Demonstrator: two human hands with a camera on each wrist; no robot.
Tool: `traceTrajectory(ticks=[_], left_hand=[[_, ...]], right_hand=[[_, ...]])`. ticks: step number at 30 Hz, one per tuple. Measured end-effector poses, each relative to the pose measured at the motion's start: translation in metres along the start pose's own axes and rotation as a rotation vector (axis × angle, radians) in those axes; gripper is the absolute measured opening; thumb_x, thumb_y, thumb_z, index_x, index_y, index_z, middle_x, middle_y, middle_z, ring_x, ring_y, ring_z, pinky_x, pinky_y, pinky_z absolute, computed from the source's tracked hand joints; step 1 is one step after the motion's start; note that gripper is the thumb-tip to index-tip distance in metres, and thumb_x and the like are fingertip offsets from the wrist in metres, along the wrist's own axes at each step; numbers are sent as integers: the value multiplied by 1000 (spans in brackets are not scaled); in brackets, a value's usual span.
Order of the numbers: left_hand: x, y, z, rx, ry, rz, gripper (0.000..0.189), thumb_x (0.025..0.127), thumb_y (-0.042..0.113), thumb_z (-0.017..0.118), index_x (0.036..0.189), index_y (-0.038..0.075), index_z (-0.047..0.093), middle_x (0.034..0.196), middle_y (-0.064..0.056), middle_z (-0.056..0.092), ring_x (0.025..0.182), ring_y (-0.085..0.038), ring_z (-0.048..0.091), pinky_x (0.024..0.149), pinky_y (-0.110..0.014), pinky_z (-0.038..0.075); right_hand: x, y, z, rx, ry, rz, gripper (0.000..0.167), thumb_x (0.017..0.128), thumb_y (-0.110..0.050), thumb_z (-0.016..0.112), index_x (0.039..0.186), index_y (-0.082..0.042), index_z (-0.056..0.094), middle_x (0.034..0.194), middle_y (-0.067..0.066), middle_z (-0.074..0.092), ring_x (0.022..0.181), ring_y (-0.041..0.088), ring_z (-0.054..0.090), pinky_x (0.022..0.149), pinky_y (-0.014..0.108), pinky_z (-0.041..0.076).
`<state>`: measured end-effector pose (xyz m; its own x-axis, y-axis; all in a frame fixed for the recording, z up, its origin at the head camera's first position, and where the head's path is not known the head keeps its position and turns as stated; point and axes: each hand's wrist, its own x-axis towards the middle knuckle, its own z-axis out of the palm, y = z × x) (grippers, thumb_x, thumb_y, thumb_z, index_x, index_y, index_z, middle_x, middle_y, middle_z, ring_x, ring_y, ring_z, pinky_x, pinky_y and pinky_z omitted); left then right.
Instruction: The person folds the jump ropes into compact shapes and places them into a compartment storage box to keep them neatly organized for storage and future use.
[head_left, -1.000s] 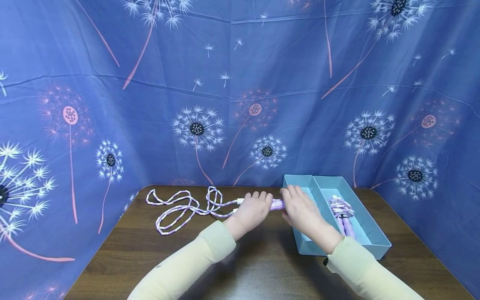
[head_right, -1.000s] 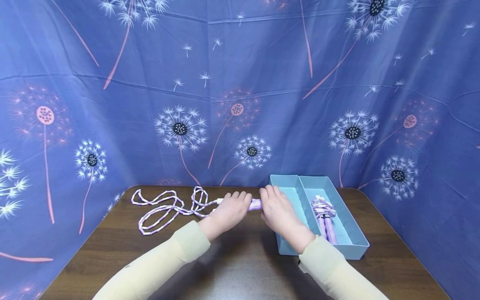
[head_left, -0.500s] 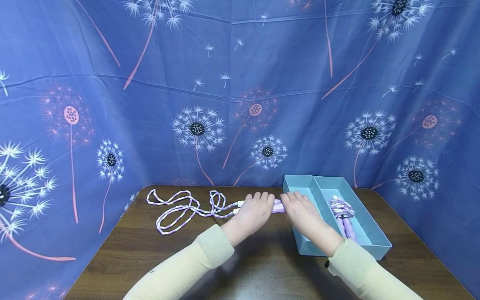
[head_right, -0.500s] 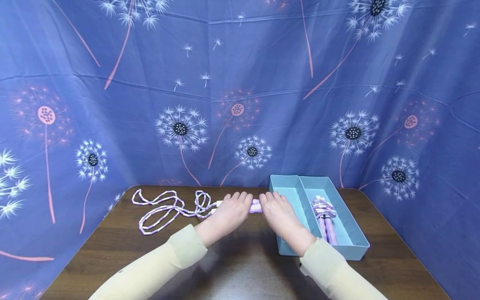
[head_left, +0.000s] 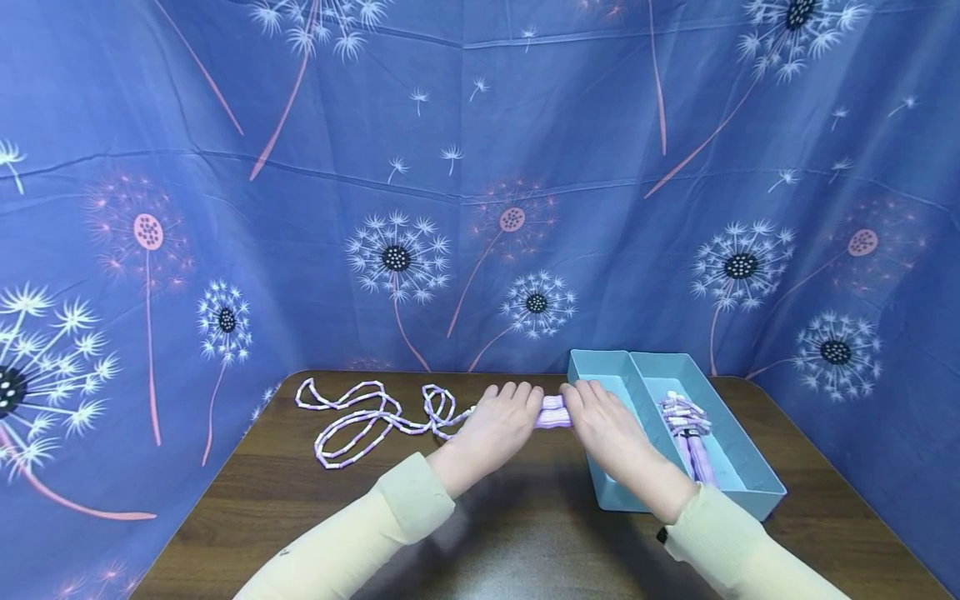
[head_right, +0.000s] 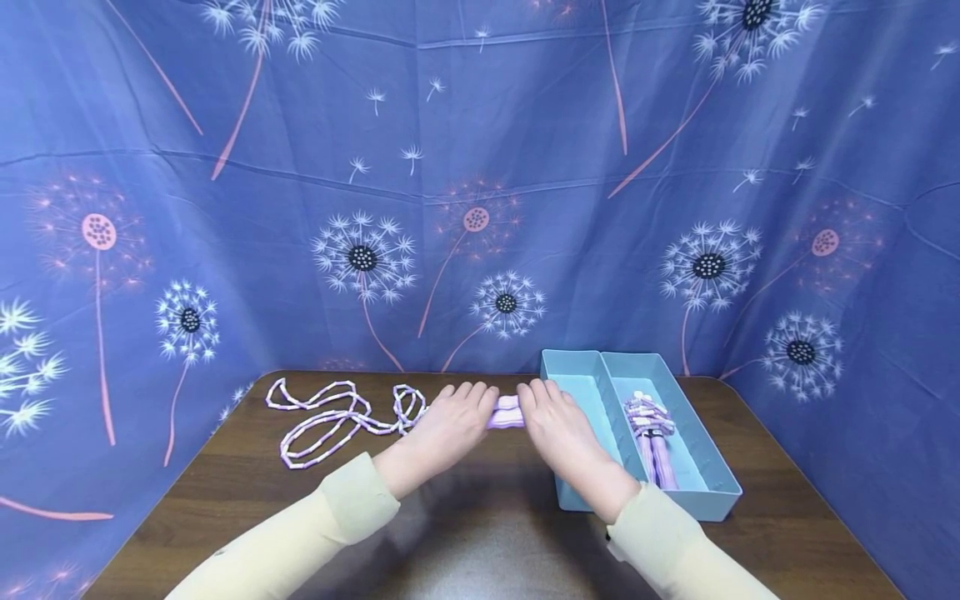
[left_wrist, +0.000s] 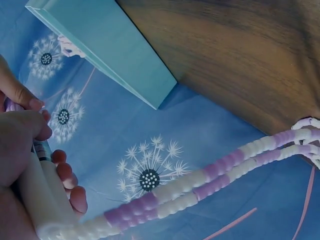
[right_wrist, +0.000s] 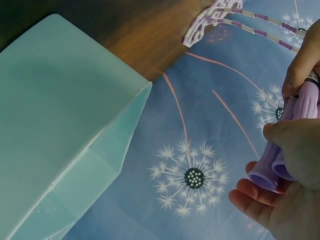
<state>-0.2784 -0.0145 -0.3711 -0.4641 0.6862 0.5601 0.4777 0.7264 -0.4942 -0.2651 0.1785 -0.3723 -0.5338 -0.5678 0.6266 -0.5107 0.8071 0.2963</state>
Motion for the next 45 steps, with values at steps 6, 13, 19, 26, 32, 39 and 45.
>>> traceTrajectory(ticks=[6, 13, 19, 26, 32, 39, 45], left_hand=[[-2, -4, -4, -4, 36, 4, 17, 90, 18, 52, 105, 11, 52, 86, 1, 52, 72, -16, 51, 56, -27, 36], [-4, -3, -5, 34, 52, 22, 15, 92, 17, 47, 104, 11, 52, 84, 0, 51, 69, -16, 50, 55, -27, 35], [-1, 3, -5, 64, 84, 44, 14, 92, 16, 40, 98, 13, 53, 80, 2, 51, 68, -14, 50, 54, -25, 33], [1, 6, -10, 65, 80, 38, 16, 92, 17, 39, 99, 12, 53, 80, 2, 51, 69, -14, 50, 55, -26, 33], [-5, 0, -13, 34, 37, 11, 19, 91, 19, 47, 107, 11, 55, 83, 2, 56, 72, -15, 53, 59, -27, 37], [-8, -4, -7, 36, 83, 6, 16, 92, 16, 35, 91, 14, 50, 72, 3, 51, 62, -15, 50, 57, -28, 33], [-6, -2, -7, 28, 114, 6, 22, 93, 15, 29, 89, 14, 50, 72, 2, 51, 62, -15, 50, 58, -29, 33]], right_hand=[[0, -3, -7, 35, -11, 38, 30, 83, 5, 54, 113, 6, 51, 102, 17, 53, 89, 31, 52, 66, 37, 48], [-1, -5, -11, -4, 19, 25, 28, 86, -1, 45, 113, 5, 51, 102, 17, 54, 92, 32, 52, 75, 42, 47], [4, -10, -9, -102, 31, -21, 36, 74, -4, 61, 108, 6, 53, 95, 17, 54, 88, 33, 53, 80, 42, 45], [5, -15, -9, -107, 19, -23, 11, 80, -1, 48, 91, 1, 51, 77, 11, 49, 72, 28, 50, 63, 36, 41], [1, -12, -11, -114, -23, 13, 24, 74, 4, 66, 88, 0, 48, 77, 12, 50, 72, 27, 50, 63, 36, 42], [-1, -7, -14, -117, -2, 17, 28, 71, 2, 68, 93, 0, 50, 76, 11, 51, 68, 28, 50, 63, 38, 41], [1, -14, -16, -109, 24, 15, 43, 68, -7, 72, 107, -2, 56, 83, 12, 57, 71, 30, 55, 66, 41, 43]])
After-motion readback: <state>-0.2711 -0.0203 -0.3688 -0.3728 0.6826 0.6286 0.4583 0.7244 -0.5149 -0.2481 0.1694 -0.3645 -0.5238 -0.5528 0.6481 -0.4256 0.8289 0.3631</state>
